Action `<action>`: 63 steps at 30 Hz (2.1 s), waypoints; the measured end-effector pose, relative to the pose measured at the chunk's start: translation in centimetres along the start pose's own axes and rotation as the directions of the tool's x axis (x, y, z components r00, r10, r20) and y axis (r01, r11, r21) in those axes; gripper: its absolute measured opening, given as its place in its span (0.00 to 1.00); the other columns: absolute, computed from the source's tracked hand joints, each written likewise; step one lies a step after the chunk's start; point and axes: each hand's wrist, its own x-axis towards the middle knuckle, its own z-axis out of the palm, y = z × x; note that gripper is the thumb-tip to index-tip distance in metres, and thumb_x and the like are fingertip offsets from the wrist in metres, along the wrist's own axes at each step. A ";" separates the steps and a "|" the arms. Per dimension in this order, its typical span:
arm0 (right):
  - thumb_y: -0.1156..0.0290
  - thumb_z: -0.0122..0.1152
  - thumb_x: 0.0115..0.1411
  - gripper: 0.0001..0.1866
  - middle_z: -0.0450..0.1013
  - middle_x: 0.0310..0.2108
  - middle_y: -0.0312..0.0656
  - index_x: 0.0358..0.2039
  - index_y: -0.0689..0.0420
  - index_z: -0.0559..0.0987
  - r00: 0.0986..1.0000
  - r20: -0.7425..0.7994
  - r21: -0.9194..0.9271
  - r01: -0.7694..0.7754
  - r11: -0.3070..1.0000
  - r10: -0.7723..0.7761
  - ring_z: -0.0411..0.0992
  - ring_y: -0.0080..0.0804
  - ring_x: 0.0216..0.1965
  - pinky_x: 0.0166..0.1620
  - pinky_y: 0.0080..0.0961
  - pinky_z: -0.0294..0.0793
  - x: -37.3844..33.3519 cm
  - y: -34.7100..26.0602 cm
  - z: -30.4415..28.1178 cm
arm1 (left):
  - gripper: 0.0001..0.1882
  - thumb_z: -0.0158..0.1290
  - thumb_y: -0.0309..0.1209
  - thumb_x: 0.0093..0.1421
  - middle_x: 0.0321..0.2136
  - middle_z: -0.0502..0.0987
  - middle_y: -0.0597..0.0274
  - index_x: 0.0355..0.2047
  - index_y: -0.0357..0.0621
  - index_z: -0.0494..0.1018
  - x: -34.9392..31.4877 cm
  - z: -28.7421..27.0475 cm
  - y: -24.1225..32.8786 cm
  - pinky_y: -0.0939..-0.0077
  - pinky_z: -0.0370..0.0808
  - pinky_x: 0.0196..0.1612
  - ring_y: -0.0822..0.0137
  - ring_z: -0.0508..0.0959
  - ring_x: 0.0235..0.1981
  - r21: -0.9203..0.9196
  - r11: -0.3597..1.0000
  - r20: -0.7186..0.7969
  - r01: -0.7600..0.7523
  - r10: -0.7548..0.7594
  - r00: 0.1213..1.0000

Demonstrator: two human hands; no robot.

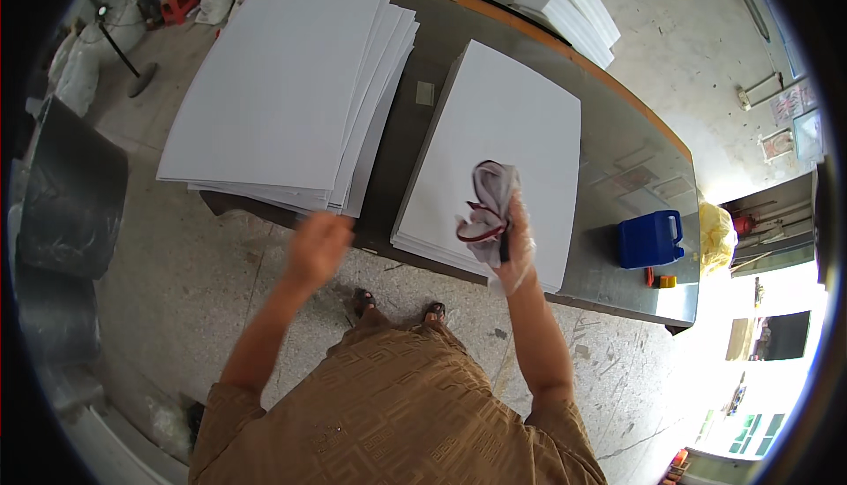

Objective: The person wipes the surface of large white rectangular panels with a cloth. They pick up each panel from a stack, wipe it thoroughly, and place it back. At 00:54, the person pours liquid from a blue bottle onto the cloth before resuming wiping.

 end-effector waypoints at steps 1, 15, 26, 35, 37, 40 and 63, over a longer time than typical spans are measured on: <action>0.47 0.62 0.62 0.29 0.78 0.34 0.46 0.52 0.59 0.74 1.000 -0.028 -0.076 -0.010 0.997 0.008 0.77 0.36 0.29 0.47 0.45 0.80 1.0 0.8 0.3 | 0.15 0.60 0.24 0.55 0.41 0.75 0.52 0.44 0.36 0.76 -1.0 3.5 1.5 0.57 0.76 0.50 0.51 0.76 0.48 0.060 0.989 0.030 -0.138 0.136 0.990; 0.56 0.70 0.53 0.34 0.71 0.49 0.49 0.59 0.50 0.69 0.547 0.836 -0.419 0.599 -0.683 -0.033 0.72 0.50 0.44 0.43 0.47 0.73 1.7 4.0 -1.6 | 0.25 0.55 0.24 0.55 0.58 0.65 0.48 0.55 0.34 0.70 -4.9 13.0 4.9 0.50 0.62 0.67 0.49 0.63 0.64 0.071 0.996 0.202 -0.053 0.038 0.979; 0.66 0.75 0.47 0.31 0.73 0.43 0.42 0.53 0.52 0.75 0.503 0.864 -0.430 0.703 -0.566 -0.032 0.71 0.44 0.40 0.43 0.42 0.71 3.9 5.3 -2.2 | 0.21 0.58 0.25 0.54 0.53 0.65 0.52 0.49 0.36 0.73 -5.2 14.4 4.1 0.52 0.67 0.63 0.52 0.66 0.60 0.048 0.997 0.129 -0.068 0.061 0.990; 0.64 0.73 0.49 0.26 0.74 0.40 0.45 0.49 0.54 0.77 0.491 0.871 -0.383 0.712 -0.589 0.027 0.71 0.46 0.40 0.45 0.41 0.74 12.8 1.4 -3.0 | 0.17 0.61 0.33 0.56 0.48 0.67 0.54 0.45 0.42 0.73 -4.5 15.9 3.9 0.55 0.72 0.52 0.54 0.71 0.52 0.042 0.997 0.000 -0.058 0.058 0.998; 0.64 0.73 0.50 0.26 0.74 0.40 0.46 0.49 0.54 0.77 0.531 0.846 -0.454 0.665 -0.593 -0.052 0.71 0.47 0.41 0.46 0.42 0.73 18.4 -1.5 -3.1 | 0.19 0.62 0.34 0.55 0.47 0.67 0.55 0.45 0.44 0.72 -4.0 15.7 4.3 0.56 0.72 0.52 0.55 0.71 0.51 0.055 0.997 -0.013 -0.053 0.053 0.998; 0.61 0.71 0.51 0.24 0.74 0.40 0.46 0.49 0.50 0.79 0.570 0.807 -0.509 0.536 -0.674 -0.156 0.71 0.51 0.43 0.48 0.43 0.73 27.7 -6.2 -2.4 | 0.21 0.64 0.36 0.53 0.47 0.68 0.56 0.45 0.46 0.71 -4.5 15.9 4.8 0.55 0.72 0.51 0.56 0.72 0.50 0.102 0.995 0.000 -0.007 0.007 1.000; 0.51 0.75 0.47 0.29 0.75 0.37 0.40 0.47 0.49 0.79 0.633 0.759 -0.528 0.735 -0.426 0.152 0.72 0.42 0.39 0.40 0.39 0.76 4.9 -1.4 -7.9 | 0.26 0.62 0.30 0.53 0.47 0.64 0.55 0.51 0.47 0.65 -5.1 16.6 3.8 0.50 0.67 0.51 0.52 0.67 0.50 0.124 0.990 0.028 -0.060 0.057 0.998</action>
